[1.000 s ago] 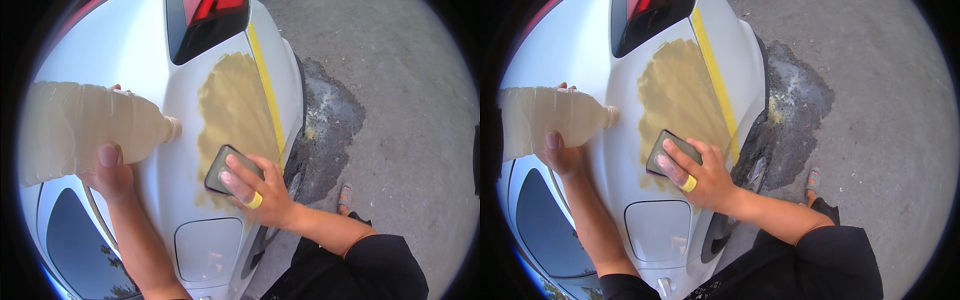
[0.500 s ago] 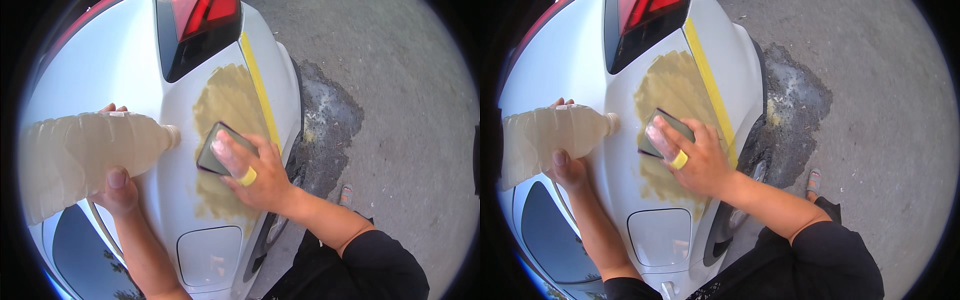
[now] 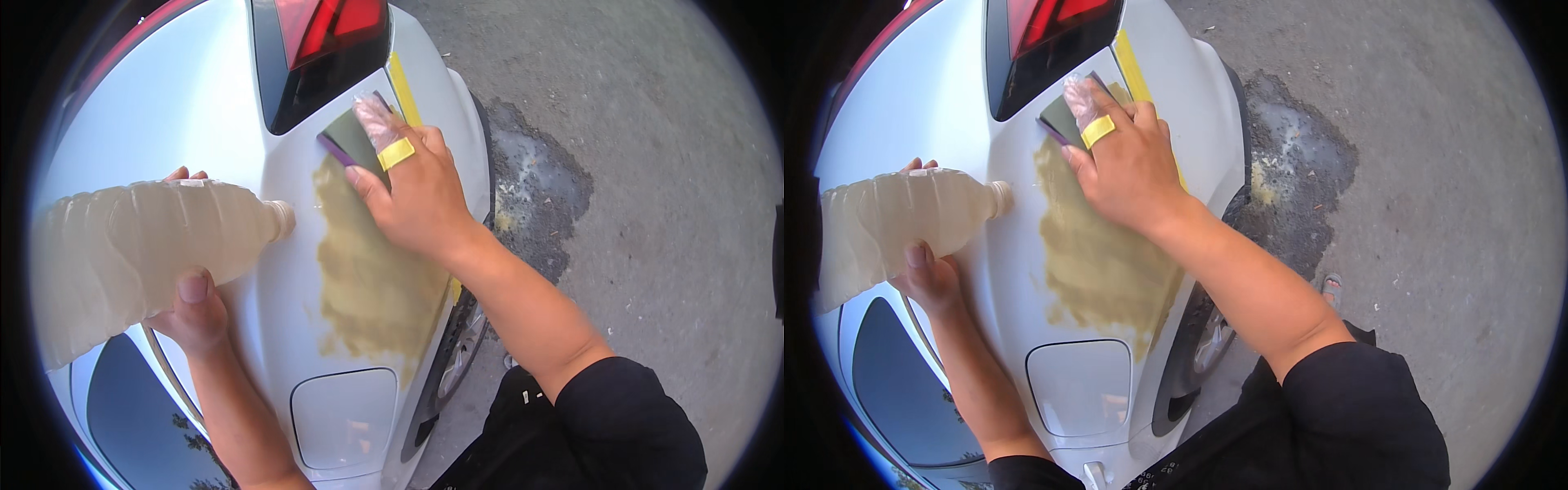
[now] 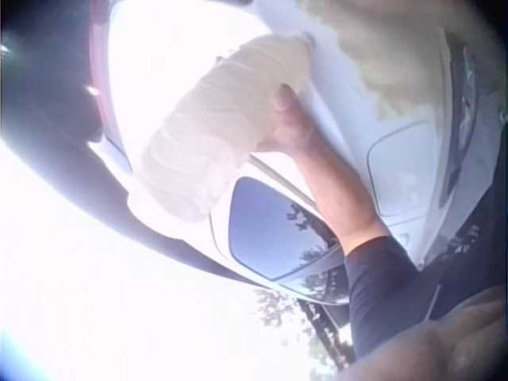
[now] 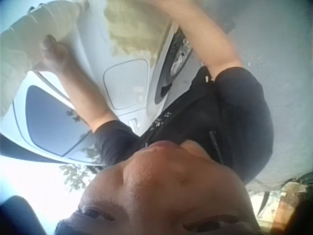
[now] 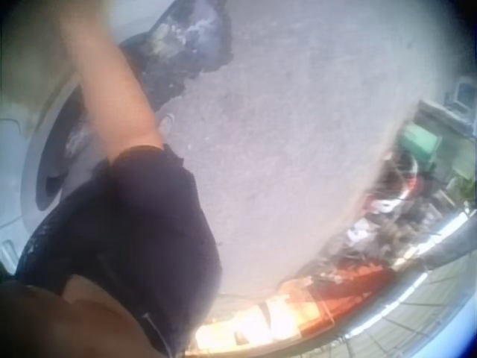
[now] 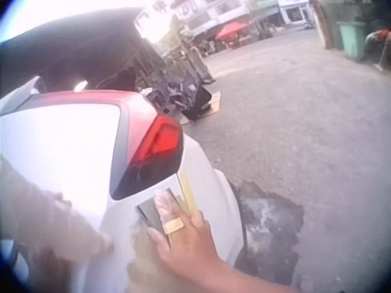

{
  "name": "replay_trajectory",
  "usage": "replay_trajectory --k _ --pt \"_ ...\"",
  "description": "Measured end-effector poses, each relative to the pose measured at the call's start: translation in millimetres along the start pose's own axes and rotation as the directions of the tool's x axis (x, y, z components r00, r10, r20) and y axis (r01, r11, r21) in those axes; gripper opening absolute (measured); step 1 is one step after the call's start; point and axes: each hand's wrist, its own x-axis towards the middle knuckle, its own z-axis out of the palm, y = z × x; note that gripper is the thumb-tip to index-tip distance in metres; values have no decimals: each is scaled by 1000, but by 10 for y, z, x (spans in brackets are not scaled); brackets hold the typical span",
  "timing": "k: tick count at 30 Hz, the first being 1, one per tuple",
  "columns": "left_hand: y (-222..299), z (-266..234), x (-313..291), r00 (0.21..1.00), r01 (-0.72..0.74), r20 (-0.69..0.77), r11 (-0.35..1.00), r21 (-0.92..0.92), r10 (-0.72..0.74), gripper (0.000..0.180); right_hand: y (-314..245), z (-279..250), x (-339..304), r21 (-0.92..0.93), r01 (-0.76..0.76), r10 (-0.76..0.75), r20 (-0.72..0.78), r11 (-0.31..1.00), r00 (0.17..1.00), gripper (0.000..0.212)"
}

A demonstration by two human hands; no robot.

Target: The person wets a sanding block in a bucket, then walks to a white car and sands a taped-off section of the rear quarter panel while continuously pouring liquid from a bottle onto the surface.

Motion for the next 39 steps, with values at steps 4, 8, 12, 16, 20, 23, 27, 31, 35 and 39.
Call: replay_trajectory --k 4,8,12,16,20,23,27,31,35,39 --pt "34 -25 44 1000 2 14 1000 -15 -2 87 -365 -81 -409 42 3 -4 30 999 1000 62" --pt "32 -57 26 1000 -15 26 1000 -5 15 86 -435 -161 -492 24 -1 -1 86 1000 996 61" --pt "73 44 47 1000 4 18 999 -31 -4 87 54 -24 88 0 -66 66 -14 998 998 69" --pt "90 38 78 999 10 32 999 -41 -9 87 -349 -84 -452 -18 55 -55 40 998 998 70" --pt "107 -11 74 1000 -6 27 1000 -16 6 86 -362 -144 -337 -26 -18 19 54 1000 998 67" --pt "59 29 80 1000 -23 14 1000 -19 23 84 -24 -72 64 16 -58 59 -32 998 998 56" --pt "33 -15 105 999 -43 5 999 -17 43 81 -372 -68 -306 37 -11 10 22 999 1000 63" --pt "48 26 93 999 -45 -8 999 -10 44 81 -329 -155 -200 42 -53 52 22 998 998 70" --pt "65 43 102 999 -50 -20 999 -4 50 81 -42 -64 163 18 -122 123 -23 992 992 71" --pt "83 -86 123 997 -65 -38 998 24 65 82 -624 -162 -295 55 -51 51 6 997 999 78"
